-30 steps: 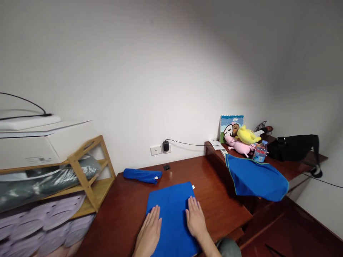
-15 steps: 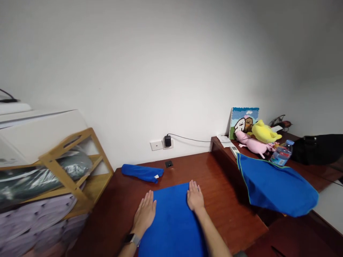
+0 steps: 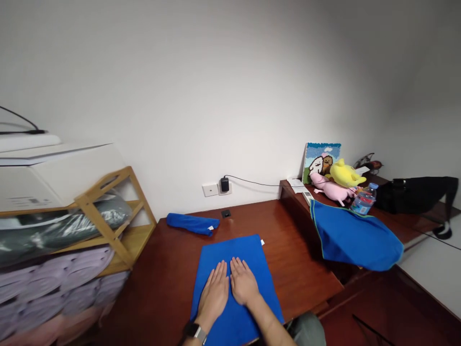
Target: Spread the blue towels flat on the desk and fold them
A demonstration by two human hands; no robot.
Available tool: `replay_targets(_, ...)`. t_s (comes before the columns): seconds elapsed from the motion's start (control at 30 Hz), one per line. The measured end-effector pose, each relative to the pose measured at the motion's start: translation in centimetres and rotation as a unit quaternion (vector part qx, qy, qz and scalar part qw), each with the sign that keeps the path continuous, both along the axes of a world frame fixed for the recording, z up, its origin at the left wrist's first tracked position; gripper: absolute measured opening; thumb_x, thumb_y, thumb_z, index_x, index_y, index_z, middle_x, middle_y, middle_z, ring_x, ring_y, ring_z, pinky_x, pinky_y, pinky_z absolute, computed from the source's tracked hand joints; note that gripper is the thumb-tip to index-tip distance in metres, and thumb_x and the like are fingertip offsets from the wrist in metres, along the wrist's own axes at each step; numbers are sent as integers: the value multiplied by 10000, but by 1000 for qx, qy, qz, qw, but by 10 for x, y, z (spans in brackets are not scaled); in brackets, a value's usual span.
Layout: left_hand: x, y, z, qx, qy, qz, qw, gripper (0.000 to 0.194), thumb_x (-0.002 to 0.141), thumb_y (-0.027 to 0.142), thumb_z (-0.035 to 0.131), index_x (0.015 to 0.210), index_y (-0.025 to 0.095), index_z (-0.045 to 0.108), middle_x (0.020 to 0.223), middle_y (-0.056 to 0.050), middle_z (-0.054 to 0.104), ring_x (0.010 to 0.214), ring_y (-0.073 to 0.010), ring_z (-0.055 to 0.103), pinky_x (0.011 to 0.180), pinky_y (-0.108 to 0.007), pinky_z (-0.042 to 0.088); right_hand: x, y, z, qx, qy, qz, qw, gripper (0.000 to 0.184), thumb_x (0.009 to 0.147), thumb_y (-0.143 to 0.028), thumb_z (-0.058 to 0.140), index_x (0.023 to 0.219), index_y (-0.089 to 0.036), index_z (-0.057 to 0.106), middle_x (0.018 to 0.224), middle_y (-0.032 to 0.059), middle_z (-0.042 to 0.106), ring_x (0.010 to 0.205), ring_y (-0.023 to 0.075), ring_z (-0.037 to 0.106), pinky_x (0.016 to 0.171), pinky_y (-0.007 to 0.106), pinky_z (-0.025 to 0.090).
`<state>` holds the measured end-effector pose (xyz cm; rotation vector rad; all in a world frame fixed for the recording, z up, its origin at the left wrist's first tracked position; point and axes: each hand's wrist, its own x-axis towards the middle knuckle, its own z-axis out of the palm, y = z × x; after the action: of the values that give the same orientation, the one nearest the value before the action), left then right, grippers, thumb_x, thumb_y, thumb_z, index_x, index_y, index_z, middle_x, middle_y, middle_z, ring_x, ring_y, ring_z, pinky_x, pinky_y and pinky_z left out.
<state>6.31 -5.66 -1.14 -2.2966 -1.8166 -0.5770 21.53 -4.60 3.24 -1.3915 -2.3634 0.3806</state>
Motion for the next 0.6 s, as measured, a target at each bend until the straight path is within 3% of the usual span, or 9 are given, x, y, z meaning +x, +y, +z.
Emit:
replay_targets(0.2,-49,-8,-1,-26,-19,97,995,631,1054,311,222,1552,68,525,1630,-174,523,1530,-272,489,1279,-485,400,66,5,11,-56,-62,-141,986,634,1093,-319,257,1678,-92,352,1733,121,294,1628,241,258,1341,450,209)
replay_targets(0.33,-84,-13,-5,6,-35,138,990,669,1048,328,193,1538,16,524,1595,-221,556,1502,-307,525,1271,-526,407,100,7,14,-50,-76,-184,979,651,1095,-347,250,1673,-65,353,1738,122,283,1633,251,242,1347,445,184)
replay_targets(0.43,-80,4,10,43,-34,101,993,662,1063,349,198,1571,39,487,1624,-204,530,1536,-305,480,1287,-532,383,88,16,20,-16,-57,-174,983,662,1108,-371,223,1672,-46,343,1745,130,265,1639,250,223,1351,441,174)
replay_targets(0.6,-25,63,47,-14,-5,3,1000,613,1070,312,240,1595,89,467,1678,-146,469,1585,-246,402,1310,-451,347,16,57,36,-4,-22,-86,996,653,1110,-346,197,1673,-44,339,1739,132,294,1638,235,231,1350,432,182)
